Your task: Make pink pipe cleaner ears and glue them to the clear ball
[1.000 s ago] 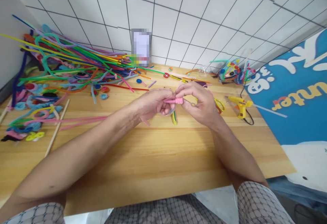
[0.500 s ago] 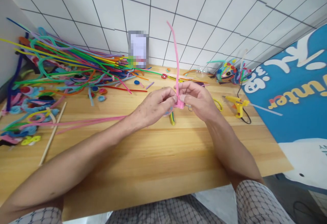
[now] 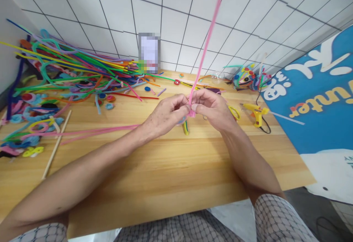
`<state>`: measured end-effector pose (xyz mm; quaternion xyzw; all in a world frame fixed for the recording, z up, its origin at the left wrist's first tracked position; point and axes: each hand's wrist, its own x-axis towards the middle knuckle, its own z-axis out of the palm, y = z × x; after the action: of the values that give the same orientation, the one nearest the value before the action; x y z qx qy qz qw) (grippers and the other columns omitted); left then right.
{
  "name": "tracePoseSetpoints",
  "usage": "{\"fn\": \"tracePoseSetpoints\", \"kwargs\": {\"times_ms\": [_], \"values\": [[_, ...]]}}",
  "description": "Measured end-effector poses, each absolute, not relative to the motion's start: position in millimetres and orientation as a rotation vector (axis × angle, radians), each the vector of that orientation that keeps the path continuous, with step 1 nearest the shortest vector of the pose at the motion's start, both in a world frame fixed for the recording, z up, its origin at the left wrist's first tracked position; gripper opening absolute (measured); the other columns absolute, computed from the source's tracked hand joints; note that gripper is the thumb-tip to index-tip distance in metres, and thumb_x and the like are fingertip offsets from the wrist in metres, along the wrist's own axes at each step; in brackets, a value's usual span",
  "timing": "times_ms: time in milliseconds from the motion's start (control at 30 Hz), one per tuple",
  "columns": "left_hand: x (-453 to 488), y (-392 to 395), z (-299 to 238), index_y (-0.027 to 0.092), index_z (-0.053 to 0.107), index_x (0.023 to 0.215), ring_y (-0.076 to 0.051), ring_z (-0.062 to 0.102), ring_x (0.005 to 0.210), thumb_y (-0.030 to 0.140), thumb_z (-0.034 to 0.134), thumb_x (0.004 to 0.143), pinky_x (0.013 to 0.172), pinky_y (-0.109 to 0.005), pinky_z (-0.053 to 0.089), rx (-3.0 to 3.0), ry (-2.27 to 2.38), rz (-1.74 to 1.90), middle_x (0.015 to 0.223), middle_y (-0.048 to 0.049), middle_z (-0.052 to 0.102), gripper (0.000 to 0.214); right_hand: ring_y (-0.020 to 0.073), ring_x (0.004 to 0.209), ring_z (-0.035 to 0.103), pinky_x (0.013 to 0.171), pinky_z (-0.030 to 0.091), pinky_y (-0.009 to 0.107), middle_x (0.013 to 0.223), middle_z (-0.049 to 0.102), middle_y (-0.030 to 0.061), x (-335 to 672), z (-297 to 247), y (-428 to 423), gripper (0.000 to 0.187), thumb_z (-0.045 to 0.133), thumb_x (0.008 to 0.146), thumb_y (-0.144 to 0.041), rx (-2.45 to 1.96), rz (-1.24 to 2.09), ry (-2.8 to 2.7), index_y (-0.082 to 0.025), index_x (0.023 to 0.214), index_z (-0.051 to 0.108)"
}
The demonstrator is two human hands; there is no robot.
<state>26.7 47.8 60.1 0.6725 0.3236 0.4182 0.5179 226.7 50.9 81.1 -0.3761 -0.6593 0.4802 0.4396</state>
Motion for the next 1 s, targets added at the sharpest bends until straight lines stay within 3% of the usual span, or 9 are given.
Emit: {"fn": "tracePoseSetpoints", "kwargs": {"times_ms": [200,367,633,767,867,1000], "values": [[29,45,64,0.02,0.062,0.076,-0.013,0.052,0.068,0.024,0.06,0.089,0.064,-0.026,0.039,1.658,0.794,1.01,0.071,0.0026,0.06,0.014,0.0156,0.076,0.063,0.074,0.057,0.031,0.08,0.067,-0.0022,226,80,52,0.032,0.091,0.08,-0.046,-0.883,1.182,-1.612,-0.023,0.089,0.071],[29,48,59,0.02,0.062,0.077,-0.013,0.053,0.069,0.025,0.059,0.091,0.065,-0.027,0.04,1.658,0.808,1.017,0.073,0.0024,0.06,0.015,0.0167,0.079,0.064,0.075,0.057,0.033,0.085,0.071,-0.0005,227,79,50,0.03,0.09,0.084,-0.049,-0.946,0.974,-1.658,-0.023,0.09,0.075],[28,53,62,0.02,0.061,0.075,-0.014,0.051,0.068,0.031,0.064,0.092,0.064,-0.027,0.041,1.56,0.895,1.21,0.07,0.0014,0.058,0.02,0.0235,0.093,0.073,0.088,0.059,0.044,0.098,0.08,0.0038,220,72,45,0.004,0.077,0.097,-0.031,-0.829,0.307,-1.926,-0.029,0.096,0.081],[28,53,64,0.021,0.061,0.078,-0.014,0.052,0.069,0.03,0.063,0.094,0.065,-0.026,0.042,1.506,0.891,1.285,0.074,0.001,0.06,0.019,0.0235,0.095,0.075,0.087,0.059,0.045,0.101,0.08,0.0036,220,68,47,0.015,0.072,0.098,-0.021,-0.742,0.069,-2.013,-0.032,0.104,0.081],[27,53,65,0.02,0.062,0.08,-0.014,0.054,0.071,0.028,0.063,0.095,0.066,-0.026,0.043,1.54,0.908,1.334,0.076,0.0008,0.062,0.017,0.0235,0.094,0.073,0.086,0.059,0.045,0.1,0.077,0.0037,221,70,43,0.019,0.066,0.099,-0.02,-0.794,0.077,-2.024,-0.031,0.104,0.081],[26,50,66,0.021,0.067,0.084,-0.015,0.056,0.073,0.029,0.063,0.099,0.07,-0.027,0.045,1.654,0.934,1.373,0.079,-0.0002,0.066,0.017,0.0225,0.093,0.069,0.08,0.057,0.04,0.097,0.072,0.0041,216,76,36,0.006,0.069,0.097,-0.029,-0.897,0.268,-1.898,-0.027,0.095,0.074]]}}
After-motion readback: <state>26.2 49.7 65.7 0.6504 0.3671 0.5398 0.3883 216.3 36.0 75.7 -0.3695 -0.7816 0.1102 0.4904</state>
